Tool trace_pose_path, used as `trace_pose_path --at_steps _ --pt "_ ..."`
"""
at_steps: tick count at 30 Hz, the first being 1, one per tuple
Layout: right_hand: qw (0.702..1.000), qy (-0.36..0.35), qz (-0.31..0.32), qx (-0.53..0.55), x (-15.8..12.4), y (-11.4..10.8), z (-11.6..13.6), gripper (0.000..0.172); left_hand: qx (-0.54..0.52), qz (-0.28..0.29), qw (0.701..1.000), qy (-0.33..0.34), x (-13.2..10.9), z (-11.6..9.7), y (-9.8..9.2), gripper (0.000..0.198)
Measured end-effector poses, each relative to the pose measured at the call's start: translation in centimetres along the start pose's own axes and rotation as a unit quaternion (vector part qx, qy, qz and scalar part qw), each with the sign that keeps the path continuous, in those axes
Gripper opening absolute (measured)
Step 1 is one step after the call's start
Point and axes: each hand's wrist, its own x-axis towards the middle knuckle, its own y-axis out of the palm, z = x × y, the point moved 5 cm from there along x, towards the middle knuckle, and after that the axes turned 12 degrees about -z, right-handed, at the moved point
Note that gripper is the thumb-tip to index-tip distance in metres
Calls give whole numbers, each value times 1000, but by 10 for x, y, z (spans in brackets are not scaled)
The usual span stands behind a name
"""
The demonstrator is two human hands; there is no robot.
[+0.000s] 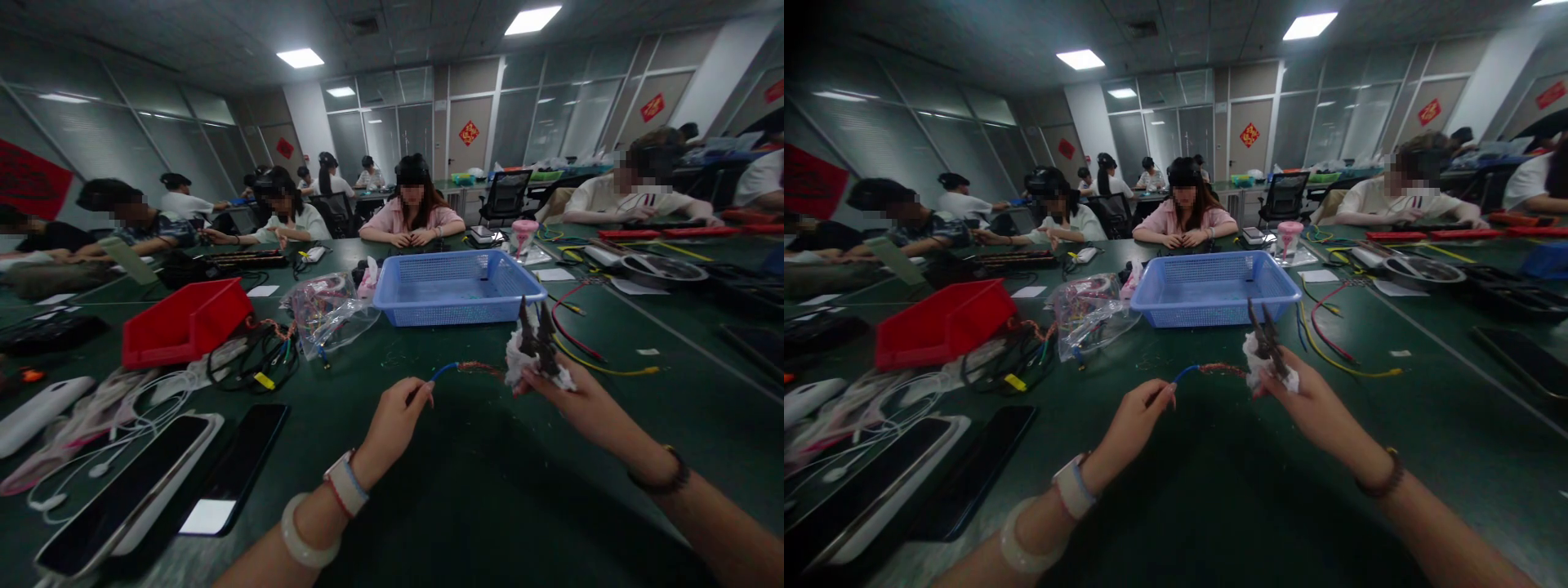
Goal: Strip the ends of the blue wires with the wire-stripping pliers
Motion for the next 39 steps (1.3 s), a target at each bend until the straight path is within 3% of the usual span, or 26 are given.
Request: trace_pose_path --at_steps 2,3,9,13,30,39 --pt "985 -99 -91 -103 -1 1 0 40 -1 9 1000 0 -2 -1 2 39" --pt "975 -126 -104 -151 -2 5 -2 47 -3 13 1000 -1 -3 -1 3 39" --pt "926 -195 -91 -309 -10 27 -7 69 -45 67 996 -44 -11 3 13 38" --pt "910 -222 -88 -340 -13 32 -6 76 -26 55 998 -18 -12 -5 12 36" --pt "891 -237 -73 -381 -16 40 -4 76 3 43 999 20 -11 -9 11 33" --pt "819 -295 -108 -481 -15 36 6 49 -4 46 999 21 -14 -7 12 35"
